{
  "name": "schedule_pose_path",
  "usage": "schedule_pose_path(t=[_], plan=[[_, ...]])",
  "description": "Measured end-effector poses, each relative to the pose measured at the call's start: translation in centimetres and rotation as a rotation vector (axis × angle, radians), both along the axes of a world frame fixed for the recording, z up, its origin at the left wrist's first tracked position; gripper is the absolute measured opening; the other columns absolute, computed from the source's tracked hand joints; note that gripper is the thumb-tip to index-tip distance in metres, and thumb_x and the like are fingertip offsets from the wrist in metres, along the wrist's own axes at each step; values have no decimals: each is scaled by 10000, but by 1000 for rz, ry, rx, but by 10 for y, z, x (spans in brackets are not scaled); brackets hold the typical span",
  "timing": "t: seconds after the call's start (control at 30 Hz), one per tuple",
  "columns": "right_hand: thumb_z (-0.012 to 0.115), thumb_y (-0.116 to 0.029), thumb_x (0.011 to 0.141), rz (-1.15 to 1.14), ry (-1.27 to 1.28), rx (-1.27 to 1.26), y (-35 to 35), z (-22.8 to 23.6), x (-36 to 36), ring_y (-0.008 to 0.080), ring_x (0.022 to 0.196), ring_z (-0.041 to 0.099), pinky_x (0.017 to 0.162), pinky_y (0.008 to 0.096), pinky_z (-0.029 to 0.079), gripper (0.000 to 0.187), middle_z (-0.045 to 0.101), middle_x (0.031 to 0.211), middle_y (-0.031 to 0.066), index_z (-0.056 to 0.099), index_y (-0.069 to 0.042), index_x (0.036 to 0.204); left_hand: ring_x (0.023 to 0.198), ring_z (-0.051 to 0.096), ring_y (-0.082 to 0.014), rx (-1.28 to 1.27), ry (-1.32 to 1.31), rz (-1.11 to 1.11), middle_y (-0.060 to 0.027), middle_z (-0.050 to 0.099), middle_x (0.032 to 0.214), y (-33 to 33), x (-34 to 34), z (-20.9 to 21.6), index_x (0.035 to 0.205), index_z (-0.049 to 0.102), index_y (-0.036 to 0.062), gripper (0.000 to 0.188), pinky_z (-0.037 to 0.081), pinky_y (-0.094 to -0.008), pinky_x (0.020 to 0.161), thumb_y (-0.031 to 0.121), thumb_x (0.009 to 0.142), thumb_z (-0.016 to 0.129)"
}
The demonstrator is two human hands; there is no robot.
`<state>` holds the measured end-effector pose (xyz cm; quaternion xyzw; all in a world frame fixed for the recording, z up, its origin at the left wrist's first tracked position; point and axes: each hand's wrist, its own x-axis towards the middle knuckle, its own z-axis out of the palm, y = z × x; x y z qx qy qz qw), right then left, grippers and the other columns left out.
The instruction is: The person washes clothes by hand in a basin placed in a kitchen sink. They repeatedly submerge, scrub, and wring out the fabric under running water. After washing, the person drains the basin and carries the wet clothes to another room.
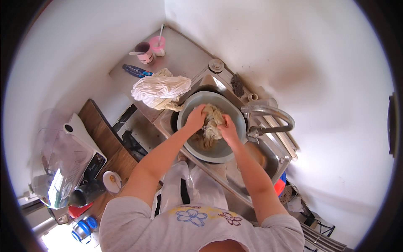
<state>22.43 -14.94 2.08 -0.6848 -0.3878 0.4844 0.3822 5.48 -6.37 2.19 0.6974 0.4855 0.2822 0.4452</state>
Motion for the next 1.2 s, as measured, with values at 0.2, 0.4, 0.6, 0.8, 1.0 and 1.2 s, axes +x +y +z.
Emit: schedule_pose_path(t=[0.2, 0.4, 0.6, 0.8, 1.0, 1.2], plan=[[617, -15, 810, -9, 220, 421, -5, 175, -40, 193, 1054, 529, 906, 310, 433, 545, 532, 1176, 92, 395, -38, 1307, 946, 604, -319, 208, -258, -147, -192, 603, 1071, 9, -24, 152, 1220, 504, 6, 366, 464, -352, 830, 86, 867, 557], [627, 75, 736, 176, -624, 588, -4, 246, -35, 354, 1081, 531, 926, 382, 431, 701, 504, 1198, 181, 321, -27, 1359, 975, 592, -309, 266, -118, -107, -189, 603, 1072, 6, -24, 226, 1243, 475, 3, 421, 458, -364, 845, 145, 860, 577], [598, -216, 866, -201, 145, 79, 6, 124, -20, 260, 1119, 530, 891, 366, 458, 589, 509, 1242, 133, 342, -54, 1371, 1161, 507, -394, -39, -60, 39, -261, 546, 1215, -9, -2, 147, 1281, 436, -18, 541, 404, -412, 977, 201, 810, 585], [751, -248, 806, -211, 293, 26, 0, 14, -12, 214, 1168, 495, 925, 344, 446, 850, 469, 1302, 124, 223, -34, 1438, 1275, 390, -343, -332, -170, -466, -186, 407, 1367, -38, -10, 4, 1390, 386, 83, 708, 354, -386, 1047, 97, 731, 645], [707, -92, 788, 43, -710, 33, 5, -52, 17, 404, 1267, 363, 1025, 500, 367, 838, 328, 1386, 191, 222, -186, 1466, 1387, 125, -414, 95, 618, -309, -113, 151, 1517, -22, 10, -28, 1468, 260, 266, 1021, 197, -617, 1074, 342, 626, 833], [667, -115, 808, 450, -1128, -328, -8, -143, 0, 421, 1290, 320, 973, 630, 338, 781, 277, 1429, 168, 255, -284, 1450, 1417, 41, -419, 109, 947, -502, -77, 67, 1566, -14, 44, -88, 1481, 225, 316, 1058, 78, -741, 1023, 391, 611, 822]])
